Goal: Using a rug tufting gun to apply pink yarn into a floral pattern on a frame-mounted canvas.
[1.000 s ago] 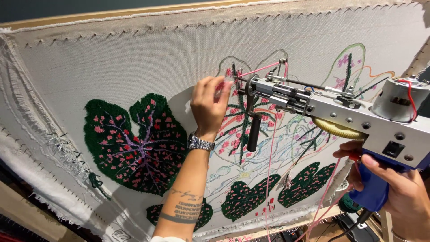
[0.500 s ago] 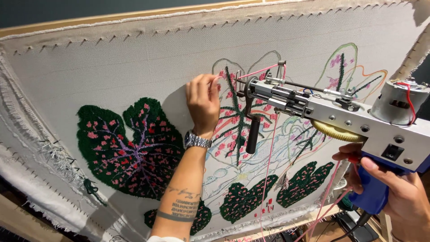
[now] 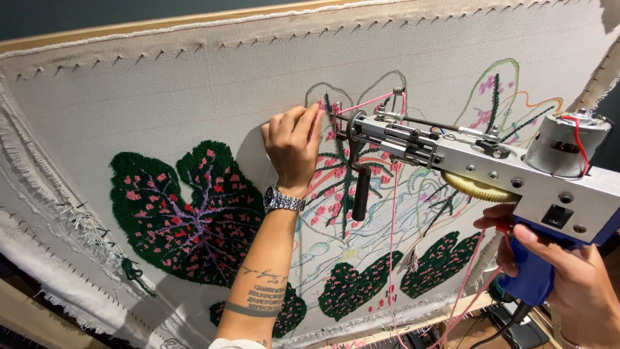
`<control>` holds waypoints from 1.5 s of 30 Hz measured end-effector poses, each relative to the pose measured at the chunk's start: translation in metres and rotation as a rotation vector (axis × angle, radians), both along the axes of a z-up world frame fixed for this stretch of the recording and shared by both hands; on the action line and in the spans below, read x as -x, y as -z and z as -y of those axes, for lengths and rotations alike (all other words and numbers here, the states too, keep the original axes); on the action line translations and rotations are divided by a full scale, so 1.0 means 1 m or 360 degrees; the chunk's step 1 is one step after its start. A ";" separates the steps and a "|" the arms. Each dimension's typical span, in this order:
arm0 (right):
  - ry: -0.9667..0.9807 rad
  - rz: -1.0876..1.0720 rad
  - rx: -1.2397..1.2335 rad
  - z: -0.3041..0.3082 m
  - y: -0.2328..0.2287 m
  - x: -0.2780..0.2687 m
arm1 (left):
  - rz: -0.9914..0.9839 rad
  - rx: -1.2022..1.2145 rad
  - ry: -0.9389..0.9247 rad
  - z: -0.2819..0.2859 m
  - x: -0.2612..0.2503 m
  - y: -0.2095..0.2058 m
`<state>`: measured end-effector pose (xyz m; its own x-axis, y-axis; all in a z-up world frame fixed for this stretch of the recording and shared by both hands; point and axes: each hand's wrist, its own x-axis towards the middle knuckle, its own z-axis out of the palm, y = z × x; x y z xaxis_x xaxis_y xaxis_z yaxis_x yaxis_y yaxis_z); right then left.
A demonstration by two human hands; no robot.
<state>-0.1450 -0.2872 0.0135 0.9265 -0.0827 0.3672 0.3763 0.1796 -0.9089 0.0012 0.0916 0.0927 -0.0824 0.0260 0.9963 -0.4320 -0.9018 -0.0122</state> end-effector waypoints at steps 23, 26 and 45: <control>-0.0168 0.0139 -0.0039 -0.025 -0.019 -0.001 | -0.1413 0.0585 0.1959 0.064 0.003 0.102; -0.0176 0.0118 -0.0068 -0.026 -0.017 -0.002 | -0.1610 0.0666 0.2145 0.068 0.003 0.095; 0.0104 -0.0027 0.0089 -0.089 -0.044 0.009 | -0.1752 0.0852 0.1932 0.049 -0.013 0.073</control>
<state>-0.1543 -0.1977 0.0572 0.9258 -0.1232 0.3574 0.3702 0.1040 -0.9231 0.0146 0.0423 0.0198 0.8952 -0.1261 0.4274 -0.4146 0.1159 0.9026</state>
